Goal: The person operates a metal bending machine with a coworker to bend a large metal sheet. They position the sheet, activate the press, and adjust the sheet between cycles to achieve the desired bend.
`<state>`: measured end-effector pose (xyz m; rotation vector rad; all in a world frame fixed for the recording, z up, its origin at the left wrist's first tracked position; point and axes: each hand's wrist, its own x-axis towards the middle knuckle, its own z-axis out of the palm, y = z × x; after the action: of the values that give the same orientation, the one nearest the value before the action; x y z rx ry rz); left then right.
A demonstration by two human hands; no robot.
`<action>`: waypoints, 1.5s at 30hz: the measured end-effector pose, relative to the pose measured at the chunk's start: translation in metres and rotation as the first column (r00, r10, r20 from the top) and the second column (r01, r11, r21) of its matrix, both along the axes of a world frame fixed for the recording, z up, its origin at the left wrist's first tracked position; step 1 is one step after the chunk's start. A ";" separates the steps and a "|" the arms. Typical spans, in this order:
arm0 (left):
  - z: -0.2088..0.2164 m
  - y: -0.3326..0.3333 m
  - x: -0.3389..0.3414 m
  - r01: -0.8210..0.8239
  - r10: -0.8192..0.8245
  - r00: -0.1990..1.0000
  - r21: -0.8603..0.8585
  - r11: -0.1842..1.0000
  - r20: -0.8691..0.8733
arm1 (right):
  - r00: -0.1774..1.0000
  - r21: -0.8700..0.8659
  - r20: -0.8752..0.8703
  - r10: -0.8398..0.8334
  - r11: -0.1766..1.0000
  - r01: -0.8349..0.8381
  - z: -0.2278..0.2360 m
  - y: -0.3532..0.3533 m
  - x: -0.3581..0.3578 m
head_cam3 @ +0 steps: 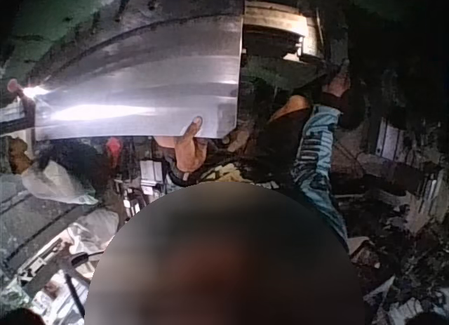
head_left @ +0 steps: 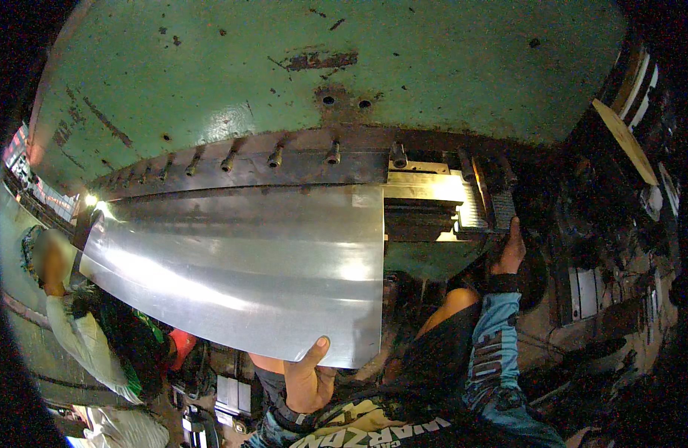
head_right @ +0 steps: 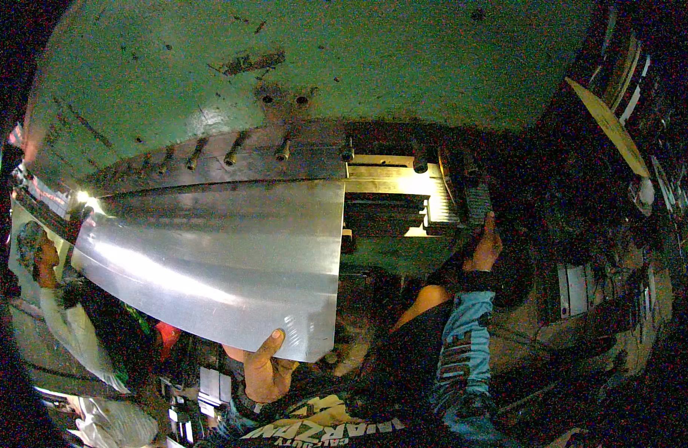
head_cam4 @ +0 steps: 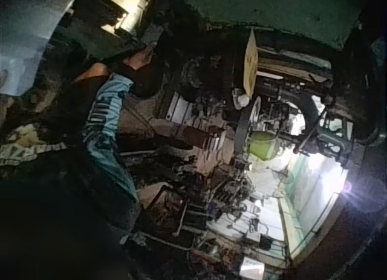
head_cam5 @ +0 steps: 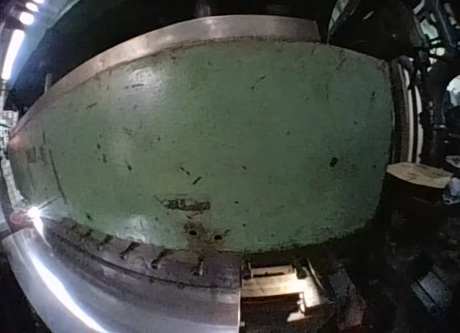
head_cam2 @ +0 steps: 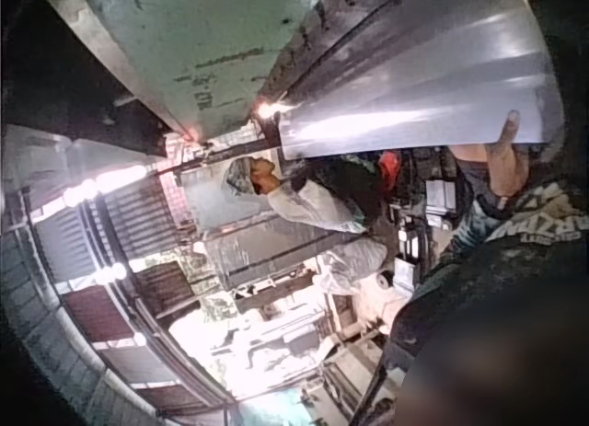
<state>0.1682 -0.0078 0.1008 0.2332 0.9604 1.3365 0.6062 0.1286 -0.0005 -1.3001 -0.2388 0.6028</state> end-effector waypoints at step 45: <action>-0.010 0.002 -0.006 0.074 -0.074 0.997 0.032 0.997 -0.013 | 0.988 -0.011 0.134 0.078 0.997 -0.077 0.006 -0.002 0.000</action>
<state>0.1623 -0.0055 0.0905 0.2991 0.9320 1.2843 0.6066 0.1265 0.0059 -1.3433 -0.3999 0.5828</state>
